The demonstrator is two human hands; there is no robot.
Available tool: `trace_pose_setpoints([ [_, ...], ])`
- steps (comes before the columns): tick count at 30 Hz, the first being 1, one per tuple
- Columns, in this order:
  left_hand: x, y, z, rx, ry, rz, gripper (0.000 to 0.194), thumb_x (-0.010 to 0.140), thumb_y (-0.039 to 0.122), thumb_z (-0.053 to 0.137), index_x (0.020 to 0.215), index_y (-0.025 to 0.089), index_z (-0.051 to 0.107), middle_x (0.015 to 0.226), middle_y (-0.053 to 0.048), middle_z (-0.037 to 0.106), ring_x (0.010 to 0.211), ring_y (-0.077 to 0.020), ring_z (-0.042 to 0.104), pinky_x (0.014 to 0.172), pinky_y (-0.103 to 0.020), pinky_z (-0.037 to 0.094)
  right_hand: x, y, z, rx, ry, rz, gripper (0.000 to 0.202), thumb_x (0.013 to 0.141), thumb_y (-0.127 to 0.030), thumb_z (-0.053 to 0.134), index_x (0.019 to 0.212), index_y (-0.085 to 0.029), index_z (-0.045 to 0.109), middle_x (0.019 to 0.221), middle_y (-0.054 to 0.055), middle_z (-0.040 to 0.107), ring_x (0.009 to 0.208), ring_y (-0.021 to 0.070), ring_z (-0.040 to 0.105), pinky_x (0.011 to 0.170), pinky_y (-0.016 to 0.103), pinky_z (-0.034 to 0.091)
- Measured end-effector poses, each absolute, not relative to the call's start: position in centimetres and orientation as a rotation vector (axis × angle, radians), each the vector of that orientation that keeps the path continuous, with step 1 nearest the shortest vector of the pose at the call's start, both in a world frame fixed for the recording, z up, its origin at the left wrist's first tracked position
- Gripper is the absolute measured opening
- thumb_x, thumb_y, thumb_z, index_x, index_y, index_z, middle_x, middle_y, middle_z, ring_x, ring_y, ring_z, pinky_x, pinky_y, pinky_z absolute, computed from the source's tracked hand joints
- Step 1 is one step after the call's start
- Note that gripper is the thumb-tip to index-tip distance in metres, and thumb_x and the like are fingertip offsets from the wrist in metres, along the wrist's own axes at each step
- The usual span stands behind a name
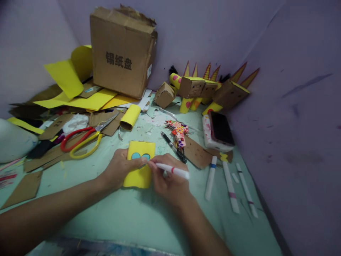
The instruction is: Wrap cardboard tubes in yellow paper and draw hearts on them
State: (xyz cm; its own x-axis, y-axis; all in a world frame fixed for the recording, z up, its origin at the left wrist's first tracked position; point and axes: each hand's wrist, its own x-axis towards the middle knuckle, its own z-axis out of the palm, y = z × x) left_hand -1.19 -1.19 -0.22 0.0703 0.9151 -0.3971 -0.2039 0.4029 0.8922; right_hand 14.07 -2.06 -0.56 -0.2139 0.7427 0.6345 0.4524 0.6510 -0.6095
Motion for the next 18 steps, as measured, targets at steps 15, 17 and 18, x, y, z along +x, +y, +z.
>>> trace_pose_setpoints([
  [15, -1.29, -1.29, -0.05, 0.808, 1.208, 0.958, 0.024, 0.054, 0.029, 0.074, 0.067, 0.013, 0.063, 0.059, -0.002, 0.063, 0.052, -0.0148, 0.056, 0.048, -0.026, 0.046, 13.67, -2.52, -0.76, -0.912, -1.856, 0.465, 0.010, 0.080, -0.010, 0.057, 0.080, -0.019, 0.061, 0.067, 0.001, 0.063, 0.056, 0.0135, 0.057, 0.051, 0.026, 0.045],
  [17, -1.35, -1.31, -0.16, 0.818, 1.213, 0.952, 0.023, 0.055, 0.030, 0.073, 0.067, 0.013, 0.063, 0.060, -0.002, 0.062, 0.052, -0.0148, 0.056, 0.048, -0.026, 0.046, 13.49, -2.63, -0.80, -0.900, -1.858, 0.481, 0.010, 0.080, -0.009, 0.057, 0.080, -0.019, 0.061, 0.067, 0.002, 0.062, 0.057, 0.0131, 0.057, 0.051, 0.026, 0.045],
  [18, -1.37, -1.30, -0.21, 0.824, 1.218, 0.948, 0.023, 0.055, 0.030, 0.073, 0.066, 0.013, 0.063, 0.059, -0.002, 0.062, 0.052, -0.0148, 0.056, 0.048, -0.026, 0.045, 13.41, -2.68, -0.82, -0.894, -1.858, 0.491, 0.011, 0.080, -0.009, 0.057, 0.080, -0.019, 0.061, 0.067, 0.001, 0.062, 0.057, 0.0128, 0.057, 0.052, 0.026, 0.045],
])
